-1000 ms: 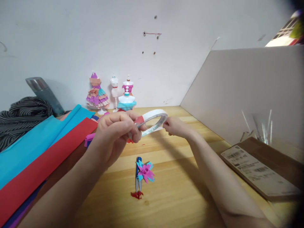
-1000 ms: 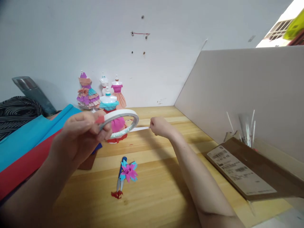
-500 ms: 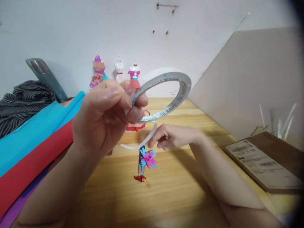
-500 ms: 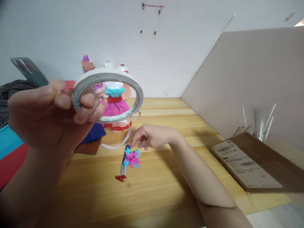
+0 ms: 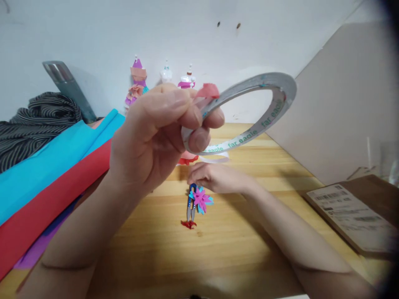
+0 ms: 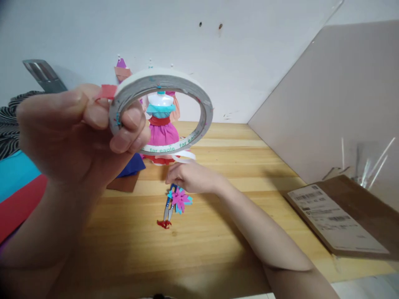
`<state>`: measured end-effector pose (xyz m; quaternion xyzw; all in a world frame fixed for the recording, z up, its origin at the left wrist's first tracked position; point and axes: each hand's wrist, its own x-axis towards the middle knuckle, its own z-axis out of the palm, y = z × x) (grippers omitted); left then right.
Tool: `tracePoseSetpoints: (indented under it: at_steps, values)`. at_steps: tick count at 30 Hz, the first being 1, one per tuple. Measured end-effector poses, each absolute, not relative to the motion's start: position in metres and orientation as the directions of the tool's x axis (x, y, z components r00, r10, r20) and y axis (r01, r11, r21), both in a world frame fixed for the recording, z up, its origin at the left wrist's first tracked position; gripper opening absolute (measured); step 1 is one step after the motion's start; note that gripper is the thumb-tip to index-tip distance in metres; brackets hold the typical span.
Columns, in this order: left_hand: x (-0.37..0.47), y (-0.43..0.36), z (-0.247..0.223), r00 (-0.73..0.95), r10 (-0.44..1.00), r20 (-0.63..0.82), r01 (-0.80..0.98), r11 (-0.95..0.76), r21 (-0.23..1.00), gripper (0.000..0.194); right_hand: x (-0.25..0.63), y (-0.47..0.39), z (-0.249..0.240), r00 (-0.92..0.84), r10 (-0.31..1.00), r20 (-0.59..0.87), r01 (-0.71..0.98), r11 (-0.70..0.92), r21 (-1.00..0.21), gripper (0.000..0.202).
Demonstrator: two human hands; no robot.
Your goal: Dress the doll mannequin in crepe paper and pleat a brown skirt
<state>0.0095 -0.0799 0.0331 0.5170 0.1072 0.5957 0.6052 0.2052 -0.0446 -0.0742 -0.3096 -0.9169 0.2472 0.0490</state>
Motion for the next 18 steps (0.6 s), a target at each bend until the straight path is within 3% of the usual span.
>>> tracePoseSetpoints:
  at_steps: [4, 9, 14, 18]
  values:
    - [0.009, -0.08, 0.032, 0.32, 0.819, 0.477, -0.58, -0.228, 0.782, 0.035, 0.197, -0.041, -0.092, -0.843, 0.521, -0.134, 0.52, 0.726, -0.451, 0.031]
    - [0.006, -0.078, 0.03, 0.363, 0.798, 0.482, -0.58, -0.211, 0.787, 0.035, 0.199, -0.037, -0.092, -0.843, 0.502, -0.194, 0.532, 0.722, -0.442, 0.015]
    - [0.008, -0.08, 0.031, 0.337, 0.833, 0.44, -0.616, -0.158, 0.771, 0.038, 0.22, -0.04, -0.065, -0.791, 0.582, -0.189, 0.587, 0.637, -0.499, 0.007]
    - [0.011, -0.079, 0.032, 0.289, 0.843, 0.455, -0.637, -0.185, 0.748, 0.045, 0.253, -0.031, -0.053, -0.625, 0.751, -0.216, 0.76, 0.521, -0.388, 0.005]
